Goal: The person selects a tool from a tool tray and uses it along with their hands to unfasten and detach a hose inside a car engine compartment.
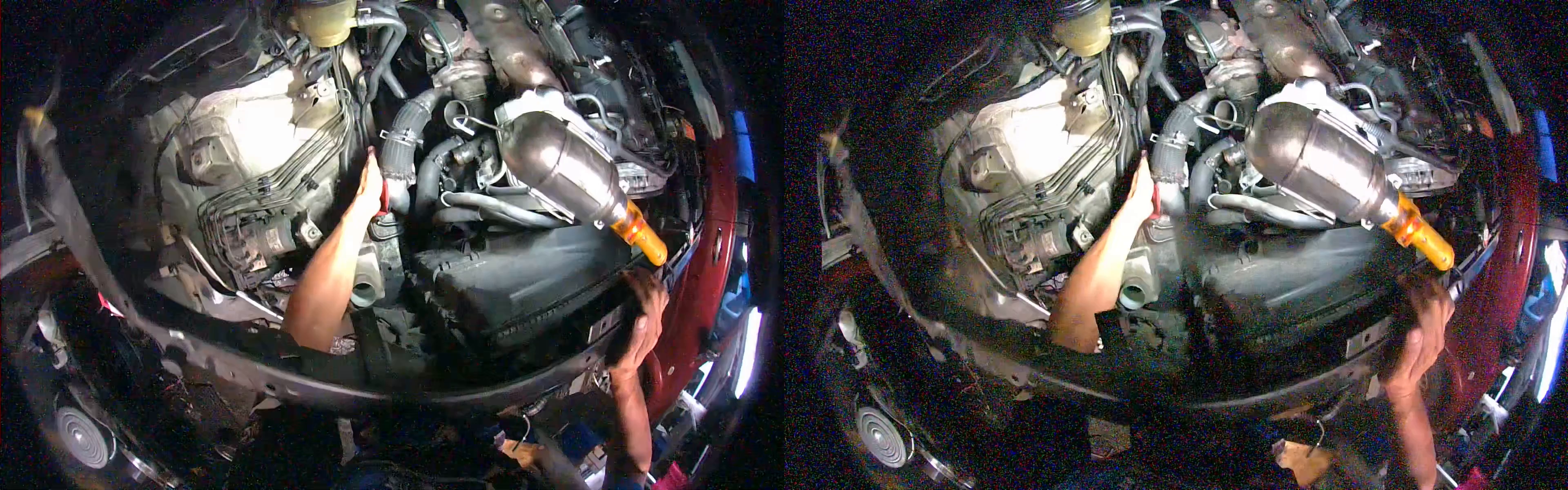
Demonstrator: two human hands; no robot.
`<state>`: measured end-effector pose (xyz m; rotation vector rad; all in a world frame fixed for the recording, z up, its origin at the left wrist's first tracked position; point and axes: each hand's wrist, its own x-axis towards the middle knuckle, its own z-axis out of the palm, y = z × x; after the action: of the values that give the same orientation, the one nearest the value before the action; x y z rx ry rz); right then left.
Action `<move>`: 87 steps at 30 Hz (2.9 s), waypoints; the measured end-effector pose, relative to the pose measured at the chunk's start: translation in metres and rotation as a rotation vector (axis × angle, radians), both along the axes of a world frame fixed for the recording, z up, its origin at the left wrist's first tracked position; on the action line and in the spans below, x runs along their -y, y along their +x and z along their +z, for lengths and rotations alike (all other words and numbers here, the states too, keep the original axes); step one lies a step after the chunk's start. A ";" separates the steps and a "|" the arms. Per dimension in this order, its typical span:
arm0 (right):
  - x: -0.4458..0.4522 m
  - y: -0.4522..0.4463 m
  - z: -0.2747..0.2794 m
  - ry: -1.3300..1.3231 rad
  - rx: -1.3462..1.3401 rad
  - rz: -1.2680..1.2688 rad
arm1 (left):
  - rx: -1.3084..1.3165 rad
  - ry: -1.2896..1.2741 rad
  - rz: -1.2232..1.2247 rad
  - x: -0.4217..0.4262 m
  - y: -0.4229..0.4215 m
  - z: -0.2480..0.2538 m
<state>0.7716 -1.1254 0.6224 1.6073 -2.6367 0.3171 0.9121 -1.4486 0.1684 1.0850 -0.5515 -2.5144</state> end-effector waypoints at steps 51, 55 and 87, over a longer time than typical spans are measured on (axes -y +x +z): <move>-0.008 -0.003 -0.022 -0.310 0.047 -0.032 | -0.120 0.087 0.795 -0.188 0.230 0.210; 0.001 0.112 0.006 -0.624 0.127 0.250 | -0.276 0.355 0.810 -0.145 0.260 0.196; -0.109 0.324 0.026 -0.087 0.742 0.840 | -0.247 0.140 0.915 -0.122 0.254 0.245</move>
<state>1.0960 -1.0166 0.6483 2.9133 -2.0289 1.2255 1.1665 -1.3265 0.4135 0.7870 0.1803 -1.8272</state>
